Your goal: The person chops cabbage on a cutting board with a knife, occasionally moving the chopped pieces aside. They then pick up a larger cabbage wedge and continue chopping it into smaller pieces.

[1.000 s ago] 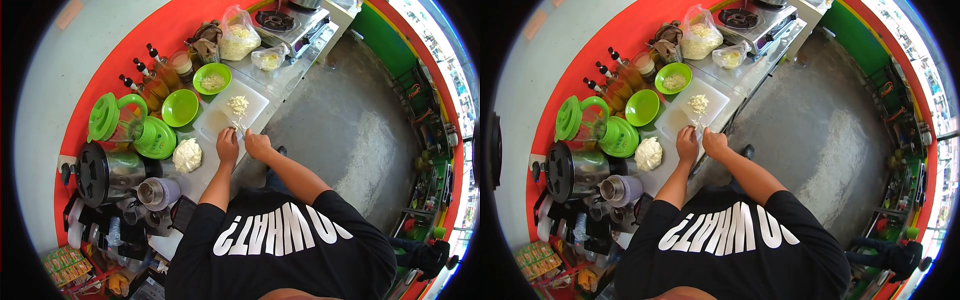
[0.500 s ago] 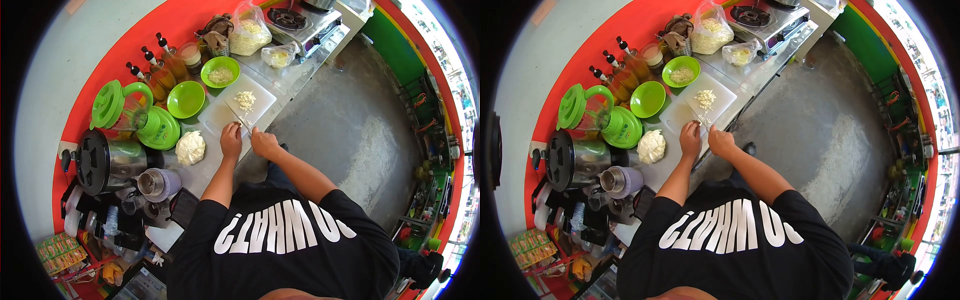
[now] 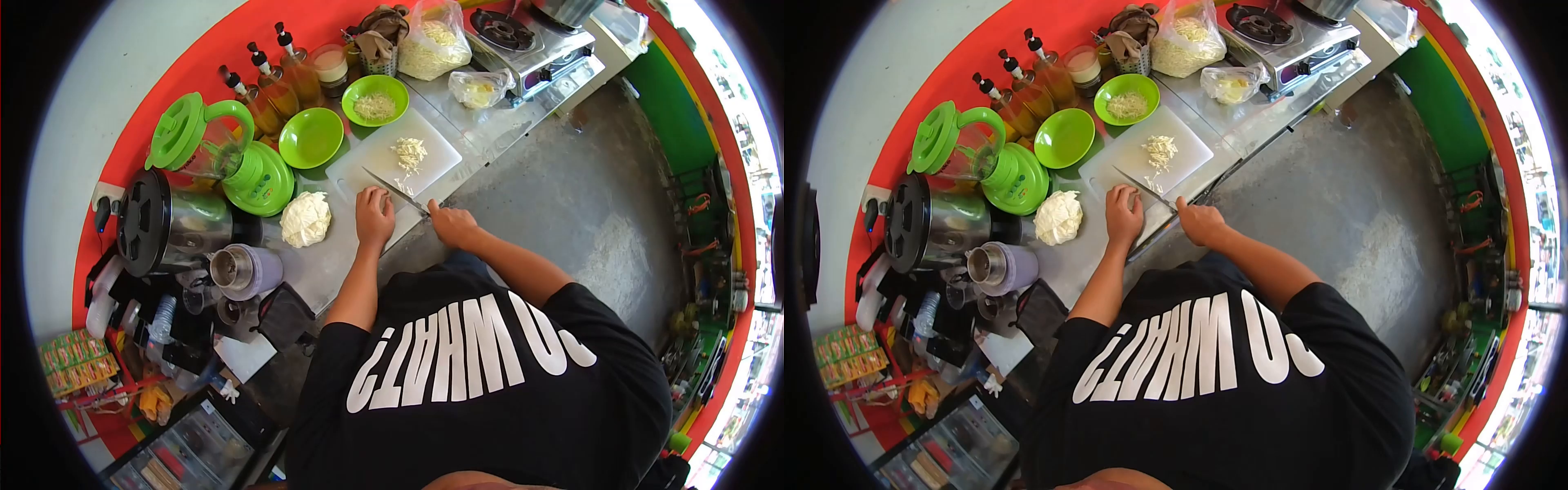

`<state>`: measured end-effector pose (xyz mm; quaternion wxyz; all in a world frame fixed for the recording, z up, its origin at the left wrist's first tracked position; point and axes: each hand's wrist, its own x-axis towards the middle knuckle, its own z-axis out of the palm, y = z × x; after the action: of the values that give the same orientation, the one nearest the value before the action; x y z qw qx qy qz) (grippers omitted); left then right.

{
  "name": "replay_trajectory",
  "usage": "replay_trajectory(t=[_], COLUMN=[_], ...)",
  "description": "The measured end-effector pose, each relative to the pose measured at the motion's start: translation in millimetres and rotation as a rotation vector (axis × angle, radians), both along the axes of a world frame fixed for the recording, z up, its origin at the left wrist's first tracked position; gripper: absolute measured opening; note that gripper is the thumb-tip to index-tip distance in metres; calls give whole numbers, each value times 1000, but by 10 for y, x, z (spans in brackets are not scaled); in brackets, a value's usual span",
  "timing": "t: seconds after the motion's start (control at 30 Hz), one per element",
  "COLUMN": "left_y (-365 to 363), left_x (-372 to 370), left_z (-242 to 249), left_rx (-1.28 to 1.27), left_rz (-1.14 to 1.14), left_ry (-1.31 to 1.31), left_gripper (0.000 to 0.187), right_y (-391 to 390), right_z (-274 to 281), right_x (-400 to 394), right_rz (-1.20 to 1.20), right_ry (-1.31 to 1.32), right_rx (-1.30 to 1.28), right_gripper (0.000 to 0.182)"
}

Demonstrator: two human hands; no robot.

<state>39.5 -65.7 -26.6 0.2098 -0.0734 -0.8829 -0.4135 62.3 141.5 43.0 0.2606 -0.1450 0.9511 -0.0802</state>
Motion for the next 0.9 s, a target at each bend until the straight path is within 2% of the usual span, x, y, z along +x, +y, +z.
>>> replay_trajectory(t=[0.13, 0.23, 0.3, 0.33, 0.43, 0.73, 0.9], left_y=[48, 67, 134, 168, 237, 303, 357], left_x=[-17, -19, 17, 37, 60, 88, 66], left_z=[40, 68, 74, 74, 78, 246, 214], left_rx=[43, 52, 47, 47, 11, -12, -71], left_rz=[33, 62, 121, 156, 208, 295, 328], left_ry=[-51, -100, -111, -120, -133, -259, -274], left_gripper=[13, 15, 15, 16, 17, 20, 23], right_y=[374, 553, 620, 626, 566, 309, 277], right_z=[97, 100, 104, 128, 38, 31, 44], right_x=[-330, -605, -763, -815, -875, -770, -848], right_rz=[128, 106, 97, 103, 77, 302, 395], right_ry=[-34, -9, 14, 10, 8, -5, 3], right_rx=[39, 67, 34, 5, -85, -267, -202], right_gripper=[41, 44, 39, 33, 33, 33, 31])
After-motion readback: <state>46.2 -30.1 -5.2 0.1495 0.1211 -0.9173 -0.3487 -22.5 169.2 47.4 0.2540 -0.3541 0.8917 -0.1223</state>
